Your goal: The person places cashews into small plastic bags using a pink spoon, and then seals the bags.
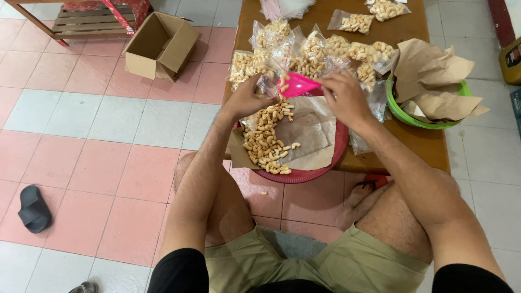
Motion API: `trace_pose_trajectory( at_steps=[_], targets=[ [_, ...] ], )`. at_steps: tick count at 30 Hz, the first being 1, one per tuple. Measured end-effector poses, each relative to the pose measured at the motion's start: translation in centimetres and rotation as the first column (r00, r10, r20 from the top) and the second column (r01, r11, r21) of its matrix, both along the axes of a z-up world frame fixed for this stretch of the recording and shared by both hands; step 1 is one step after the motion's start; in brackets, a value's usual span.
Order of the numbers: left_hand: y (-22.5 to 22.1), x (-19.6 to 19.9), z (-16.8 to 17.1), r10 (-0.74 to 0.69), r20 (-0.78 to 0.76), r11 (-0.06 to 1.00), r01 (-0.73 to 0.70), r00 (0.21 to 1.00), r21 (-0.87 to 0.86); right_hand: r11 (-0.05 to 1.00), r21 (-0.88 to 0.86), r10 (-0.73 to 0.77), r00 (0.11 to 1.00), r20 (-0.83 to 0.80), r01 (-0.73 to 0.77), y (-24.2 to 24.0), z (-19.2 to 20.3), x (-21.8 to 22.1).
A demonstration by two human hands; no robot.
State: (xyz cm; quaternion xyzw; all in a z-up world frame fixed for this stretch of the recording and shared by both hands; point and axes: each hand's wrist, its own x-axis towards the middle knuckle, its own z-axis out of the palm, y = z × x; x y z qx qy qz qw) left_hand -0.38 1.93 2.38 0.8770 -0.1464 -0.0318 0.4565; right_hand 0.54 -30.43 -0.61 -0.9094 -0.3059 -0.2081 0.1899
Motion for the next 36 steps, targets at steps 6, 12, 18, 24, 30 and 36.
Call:
trace_pose_trajectory(
  at_steps=[6, 12, 18, 24, 30, 36],
  targets=[
    [-0.1, -0.8, 0.1, -0.081, 0.012, 0.996, 0.081, 0.997, 0.038, 0.984, -0.140, -0.029, 0.882, 0.469, 0.107, 3.0, 5.9, -3.2],
    [-0.8, 0.8, -0.4, -0.154, 0.116, 0.951, 0.179, 0.981, -0.253, 0.927, -0.219, -0.052, 0.680, 0.731, 0.306, 2.9, 8.4, -5.9],
    [-0.9, 2.2, -1.6, -0.106, 0.123, 0.955, 0.135, 0.987, -0.265, 0.623, -0.593, -0.366, 0.860, 0.355, 0.510, -0.8, 3.7, -8.3],
    [-1.9, 2.3, -2.7, -0.039, 0.126, 0.978, 0.064, 0.991, -0.200, 0.761, -0.627, -0.287, 0.953, -0.093, 0.168, 2.0, 2.4, -10.5],
    [-1.8, -0.1, 0.4, -0.166, 0.138, 0.965, 0.190, 0.976, -0.182, 0.913, -0.408, -0.223, 0.803, -0.552, -0.026, 3.8, -4.5, -7.7],
    [0.9, -0.4, -1.2, -0.054, 0.242, 0.998, 0.043, 0.969, 0.049, 0.999, -0.049, -0.040, 0.875, -0.482, 0.019, 3.1, -4.9, -8.5]
  ],
)
